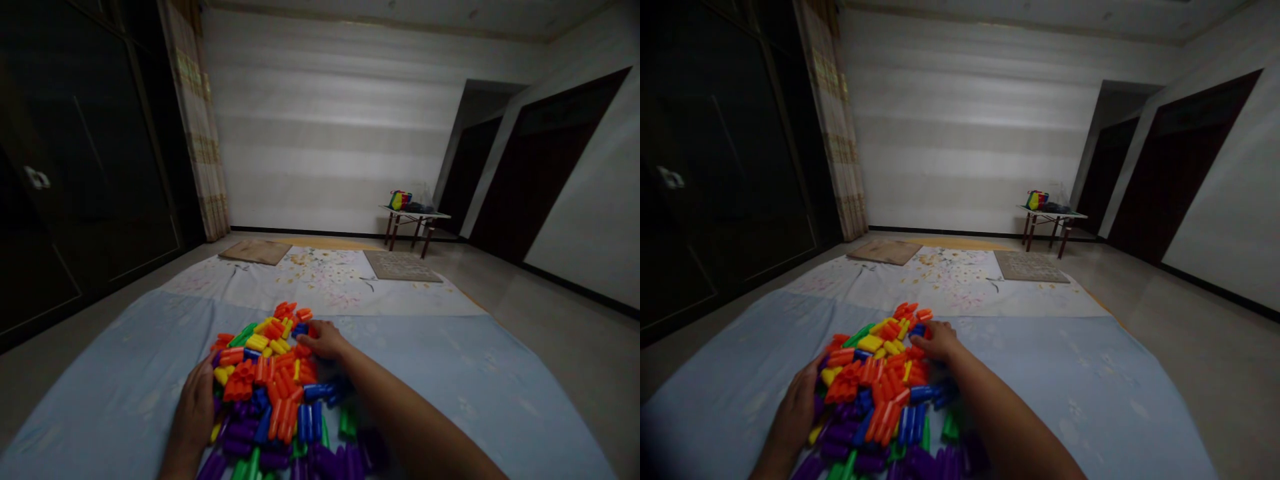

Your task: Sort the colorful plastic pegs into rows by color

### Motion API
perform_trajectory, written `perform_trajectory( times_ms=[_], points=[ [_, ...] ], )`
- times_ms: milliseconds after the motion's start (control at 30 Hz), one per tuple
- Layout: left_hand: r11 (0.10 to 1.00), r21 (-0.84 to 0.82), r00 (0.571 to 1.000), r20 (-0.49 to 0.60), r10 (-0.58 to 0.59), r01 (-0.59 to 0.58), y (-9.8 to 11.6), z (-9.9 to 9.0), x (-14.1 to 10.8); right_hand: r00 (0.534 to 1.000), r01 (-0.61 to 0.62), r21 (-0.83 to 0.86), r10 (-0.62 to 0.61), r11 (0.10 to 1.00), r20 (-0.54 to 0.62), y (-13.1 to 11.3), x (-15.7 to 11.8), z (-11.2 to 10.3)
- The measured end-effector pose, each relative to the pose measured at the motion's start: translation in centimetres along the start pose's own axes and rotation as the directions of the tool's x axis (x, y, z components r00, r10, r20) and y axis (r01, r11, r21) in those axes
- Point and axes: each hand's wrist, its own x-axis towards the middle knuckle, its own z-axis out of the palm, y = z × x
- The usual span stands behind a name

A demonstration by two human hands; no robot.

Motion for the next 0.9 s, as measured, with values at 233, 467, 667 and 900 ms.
perform_trajectory(
  times_ms=[233, 467, 667, 900],
  points=[
    [1.000, -0.029, 1.000, -0.010, 0.010, -0.010, -0.4, 0.1, -0.4, 0.936, 0.289, 0.326, -0.337, 0.900, 0.101, -5.3, 0.6, 0.2],
    [0.988, -0.119, 0.995, -0.024, -0.097, 0.094, 0.7, 0.1, -0.8, 0.993, -0.014, 0.063, 0.021, 0.998, -0.113, -4.7, 6.5, -0.3],
    [0.974, -0.171, 0.987, -0.031, -0.159, 0.151, 1.6, 0.1, -0.8, 0.999, -0.030, 0.054, 0.028, 0.998, 0.043, -5.4, 7.5, 2.2],
    [0.983, -0.112, 0.986, -0.059, -0.154, 0.147, 1.7, 0.0, -0.7, 0.927, 0.173, 0.360, -0.275, 0.917, 0.254, -7.5, 2.9, 0.6]
  ],
)
